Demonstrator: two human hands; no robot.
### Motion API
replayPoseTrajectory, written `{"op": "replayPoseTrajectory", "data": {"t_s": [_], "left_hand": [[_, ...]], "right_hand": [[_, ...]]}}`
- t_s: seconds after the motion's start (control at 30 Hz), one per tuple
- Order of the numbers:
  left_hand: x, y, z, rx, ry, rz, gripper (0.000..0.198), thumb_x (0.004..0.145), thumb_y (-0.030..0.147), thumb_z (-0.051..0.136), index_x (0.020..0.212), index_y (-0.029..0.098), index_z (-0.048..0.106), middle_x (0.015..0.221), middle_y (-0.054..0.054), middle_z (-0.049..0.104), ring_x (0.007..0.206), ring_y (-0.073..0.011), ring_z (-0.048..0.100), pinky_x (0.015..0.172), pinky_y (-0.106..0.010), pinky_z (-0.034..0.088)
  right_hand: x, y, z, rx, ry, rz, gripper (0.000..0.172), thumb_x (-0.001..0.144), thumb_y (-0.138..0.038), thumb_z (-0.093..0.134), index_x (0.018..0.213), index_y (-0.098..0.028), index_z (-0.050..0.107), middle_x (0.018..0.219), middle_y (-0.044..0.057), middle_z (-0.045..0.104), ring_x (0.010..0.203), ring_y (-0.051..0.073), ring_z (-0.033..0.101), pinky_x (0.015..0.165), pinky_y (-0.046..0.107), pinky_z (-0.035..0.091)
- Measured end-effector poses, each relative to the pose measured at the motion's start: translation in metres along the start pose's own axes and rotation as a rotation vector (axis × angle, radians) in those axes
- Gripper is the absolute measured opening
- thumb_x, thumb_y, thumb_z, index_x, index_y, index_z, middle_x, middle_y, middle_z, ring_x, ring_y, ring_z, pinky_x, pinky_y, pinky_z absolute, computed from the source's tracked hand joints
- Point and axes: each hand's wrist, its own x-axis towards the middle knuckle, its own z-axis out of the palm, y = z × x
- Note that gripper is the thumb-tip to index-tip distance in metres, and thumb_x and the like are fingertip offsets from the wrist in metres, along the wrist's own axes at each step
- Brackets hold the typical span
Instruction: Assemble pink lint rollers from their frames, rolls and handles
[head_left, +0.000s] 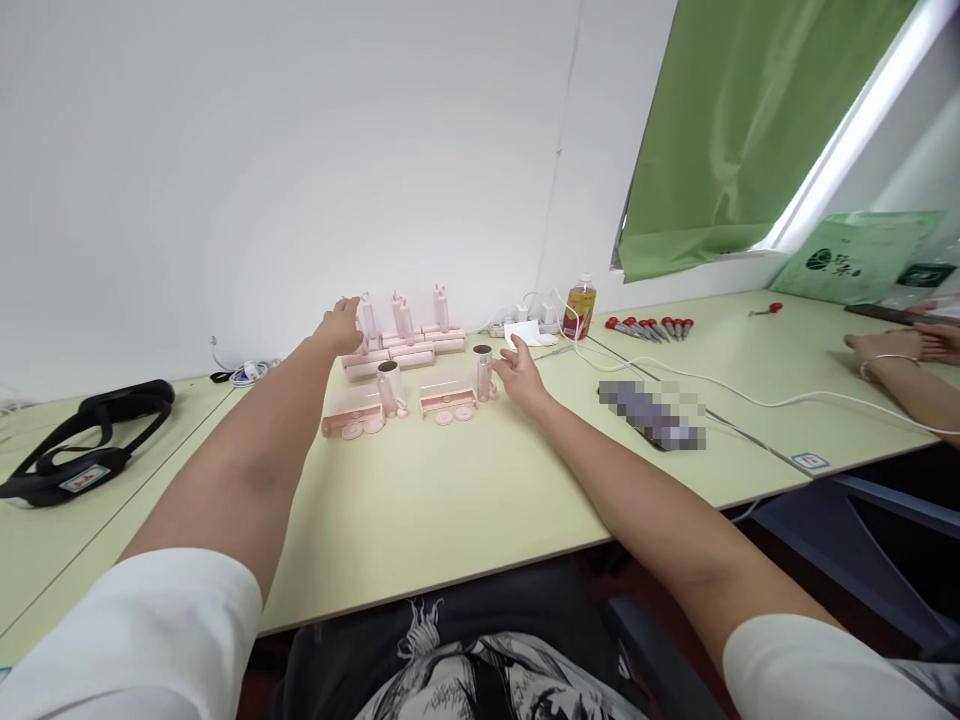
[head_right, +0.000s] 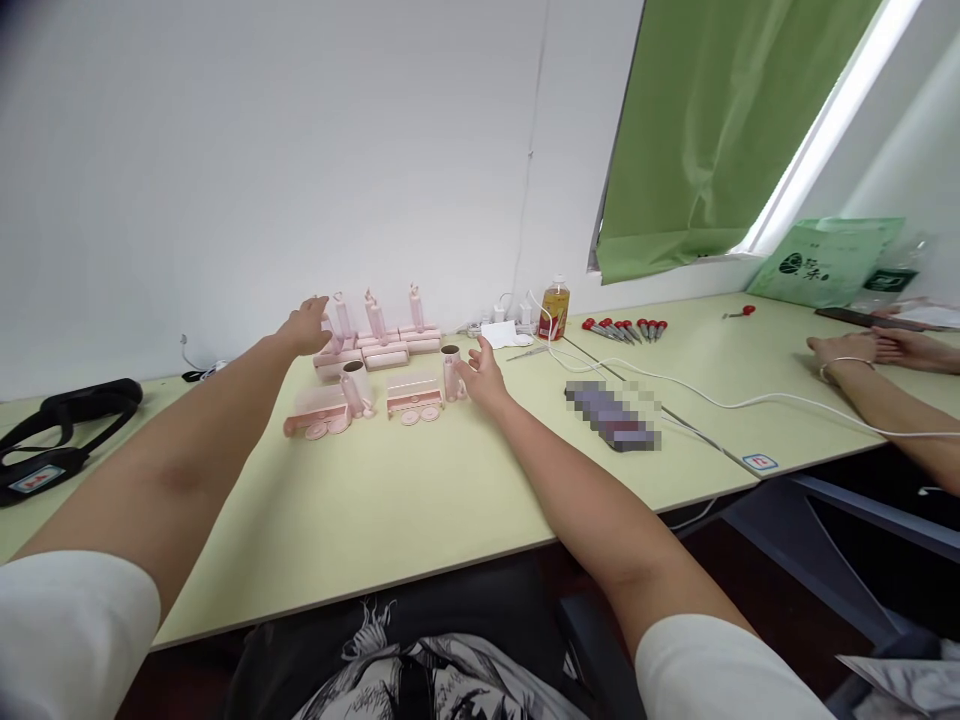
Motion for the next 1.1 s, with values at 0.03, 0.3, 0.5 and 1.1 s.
{"op": "replayPoseTrajectory", "data": {"t_s": [0.03, 0.3, 0.5, 1.1], "left_hand": [[0.001, 0.001, -0.001, 0.003, 0.01, -0.001, 0.076, 0.076, 0.019, 0.055, 0.147, 0.014, 0.031, 0.153, -0.018, 0.031, 0.13, -0.0359, 0.043, 0.104, -0.044, 0.038], [-0.005, 0.004, -0.019, -0.031, 0.11, -0.047, 0.023, 0.074, 0.015, 0.055, 0.092, 0.015, 0.07, 0.098, -0.013, 0.071, 0.092, -0.029, 0.064, 0.077, -0.033, 0.049], [-0.018, -0.002, -0.065, -0.096, 0.294, -0.063, 0.017, 0.077, 0.019, 0.057, 0.088, 0.018, 0.069, 0.089, -0.01, 0.071, 0.083, -0.0263, 0.064, 0.071, -0.034, 0.048], [-0.199, 0.059, -0.001, -1.422, 0.236, -0.157, 0.031, 0.071, 0.043, 0.069, 0.075, 0.021, 0.047, 0.054, 0.004, 0.057, 0.045, -0.013, 0.057, 0.046, -0.027, 0.05]], "right_hand": [[0.0, -0.001, 0.0, -0.001, 0.015, -0.004, 0.087, 0.078, -0.043, 0.064, 0.151, -0.023, 0.02, 0.145, 0.019, 0.043, 0.128, 0.027, 0.049, 0.105, 0.047, 0.038], [-0.002, -0.01, -0.004, 0.017, 0.145, -0.039, 0.076, 0.077, -0.041, 0.062, 0.144, -0.023, 0.031, 0.134, 0.015, 0.053, 0.114, 0.025, 0.057, 0.102, 0.047, 0.041], [0.0, -0.017, -0.008, 0.049, 0.246, -0.091, 0.068, 0.077, -0.036, 0.06, 0.139, -0.02, 0.036, 0.131, 0.015, 0.053, 0.113, 0.025, 0.057, 0.098, 0.045, 0.044], [-0.07, -0.06, 0.034, 0.18, -0.546, -0.171, 0.062, 0.07, -0.047, 0.075, 0.12, -0.022, 0.048, 0.11, 0.011, 0.064, 0.086, 0.025, 0.065, 0.05, 0.029, 0.053]]}}
